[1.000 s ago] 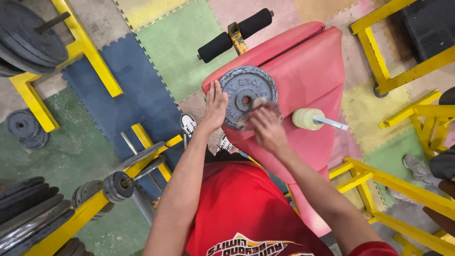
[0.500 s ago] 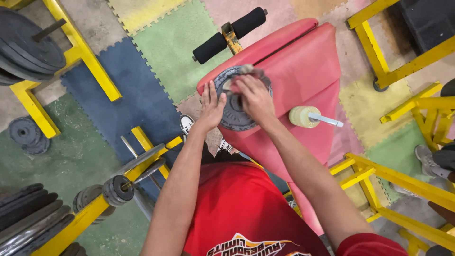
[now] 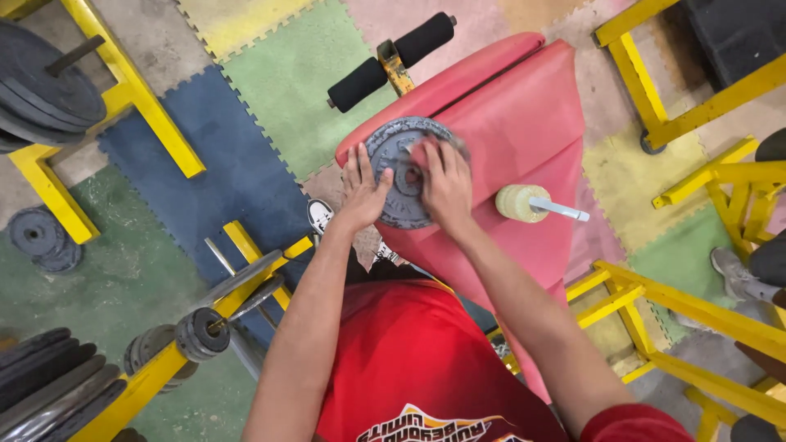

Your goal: The person is cleaning a weight plate with a cloth and organizing weight plates by moving them between racks in a gym.

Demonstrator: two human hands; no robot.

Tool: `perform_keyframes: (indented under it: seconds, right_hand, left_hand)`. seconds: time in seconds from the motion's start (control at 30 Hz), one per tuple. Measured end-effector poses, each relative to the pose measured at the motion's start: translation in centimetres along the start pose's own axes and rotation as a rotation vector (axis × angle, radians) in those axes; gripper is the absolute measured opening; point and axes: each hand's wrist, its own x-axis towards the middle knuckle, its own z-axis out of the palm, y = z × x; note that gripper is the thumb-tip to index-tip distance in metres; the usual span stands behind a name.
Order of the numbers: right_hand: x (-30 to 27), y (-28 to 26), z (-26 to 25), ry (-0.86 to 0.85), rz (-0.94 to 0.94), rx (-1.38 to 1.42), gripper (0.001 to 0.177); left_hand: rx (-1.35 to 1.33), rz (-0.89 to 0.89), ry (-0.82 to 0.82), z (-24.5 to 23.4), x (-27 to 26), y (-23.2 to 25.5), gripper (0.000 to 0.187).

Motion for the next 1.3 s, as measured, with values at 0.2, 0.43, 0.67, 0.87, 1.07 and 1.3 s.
perform_keyframes:
  seconds: [0.2,0.43,0.67,0.87,1.07,1.3]
  right_hand:
    - [3.3,0.9,-3.1,-0.181,-0.286,0.012,0.053]
    - [-5.1,-3.8,-2.5,-0.07,0.161,-0.084,0.062]
    - [-3.7,1.1,-0.3,0.02,0.181,0.057,0.056]
    - [5.4,0.3,0.7,0.009,0.134,0.111,0.045]
    - [8.7,-3.9,0.4,-0.226,-0.294,0.143,0.045]
    - [4.1,0.2,-1.8,-0.196,0.182,0.186,0.047]
  left_hand:
    - [-0.022,0.013,-0.002,-0.3,-0.2,0.0,0.092]
    - [-0.002,-0.016,-0.03,-0.4,-0.1,0.2,0.094]
    - [-0.01,-0.011,-0.052,-0.4,0.0,0.0,0.093]
    - [-0.057,0.026,-0.006,0.6,0.5,-1.0,0.091]
    - [-0.002,0.113,0.083,1.7,0.4,-2.6,0.08]
    - [-0.004,0.1,0.098,-0.9,-1.6,0.5,0.08]
